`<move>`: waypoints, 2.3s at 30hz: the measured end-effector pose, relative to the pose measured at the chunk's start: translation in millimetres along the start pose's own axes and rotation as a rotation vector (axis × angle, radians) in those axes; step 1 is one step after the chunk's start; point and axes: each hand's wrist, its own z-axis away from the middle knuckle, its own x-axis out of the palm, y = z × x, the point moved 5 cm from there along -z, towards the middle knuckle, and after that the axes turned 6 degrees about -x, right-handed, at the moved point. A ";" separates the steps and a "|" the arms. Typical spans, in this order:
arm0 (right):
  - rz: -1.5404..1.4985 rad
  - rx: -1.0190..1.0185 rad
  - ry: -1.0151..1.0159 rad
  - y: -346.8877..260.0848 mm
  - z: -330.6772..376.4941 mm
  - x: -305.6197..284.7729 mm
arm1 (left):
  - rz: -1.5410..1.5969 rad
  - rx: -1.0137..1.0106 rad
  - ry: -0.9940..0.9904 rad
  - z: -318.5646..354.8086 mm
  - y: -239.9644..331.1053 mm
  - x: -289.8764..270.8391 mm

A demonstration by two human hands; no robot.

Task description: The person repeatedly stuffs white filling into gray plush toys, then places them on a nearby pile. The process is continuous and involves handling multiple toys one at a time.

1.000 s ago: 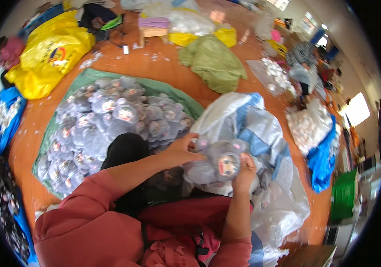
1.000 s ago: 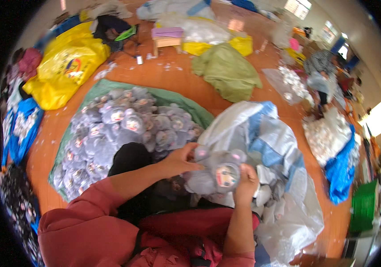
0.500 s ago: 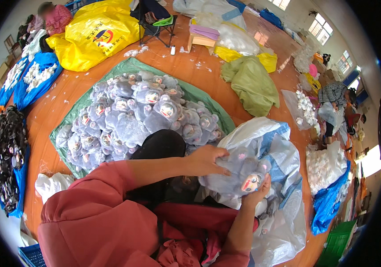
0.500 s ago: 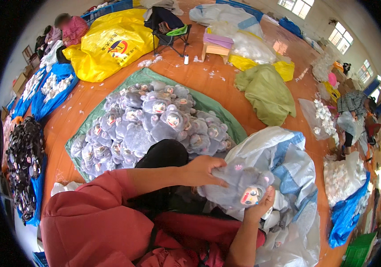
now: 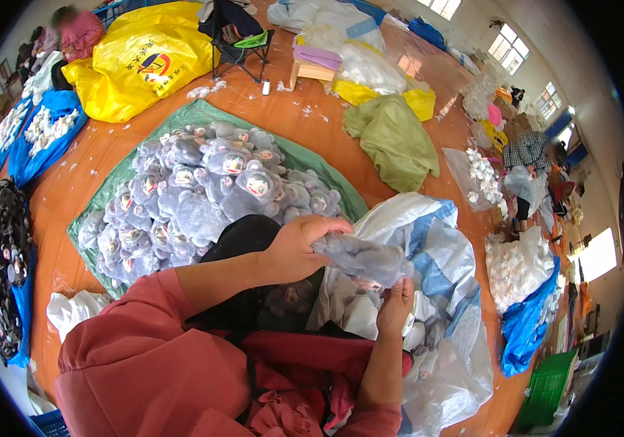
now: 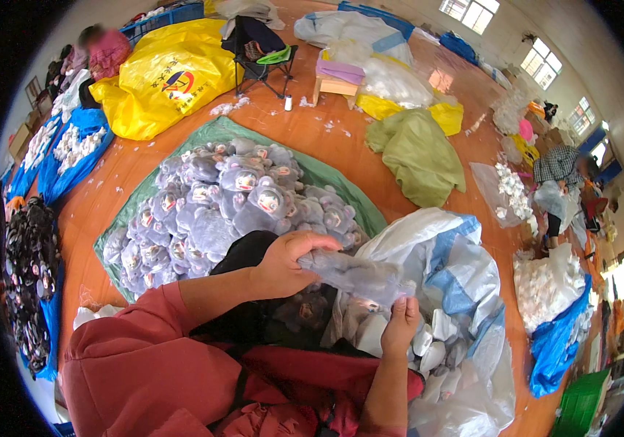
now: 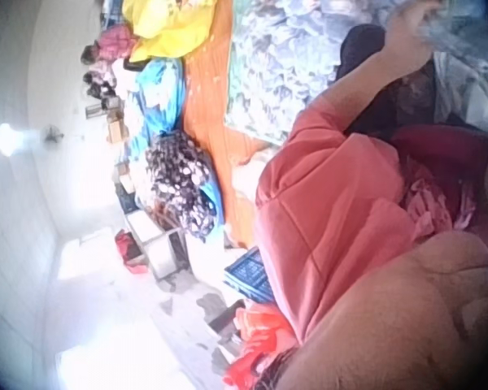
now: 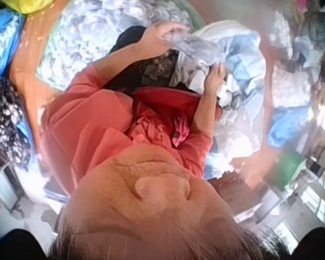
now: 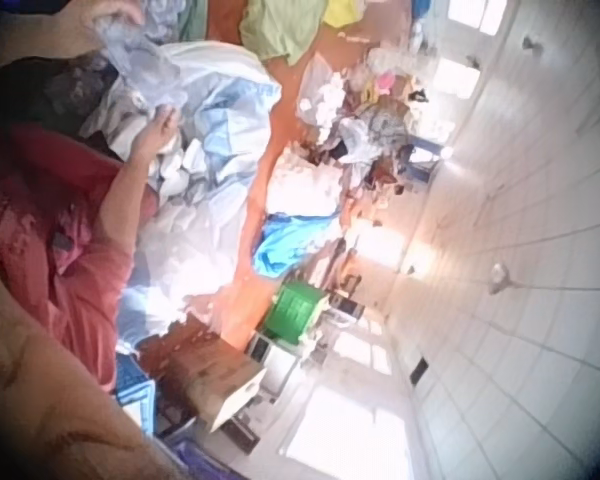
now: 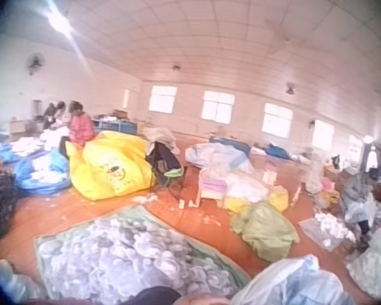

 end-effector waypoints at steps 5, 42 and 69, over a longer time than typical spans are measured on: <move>0.067 0.089 -0.022 -19.8 7.8 19.3 | -0.031 0.003 0.159 -3.2 -3.7 -45.2; 0.324 -0.468 -0.170 -78.3 16.1 54.6 | -0.262 -0.055 -0.240 13.3 -30.0 41.0; -0.058 0.497 -0.258 -7.2 23.0 68.4 | 1.158 -1.198 0.363 31.5 -112.5 64.7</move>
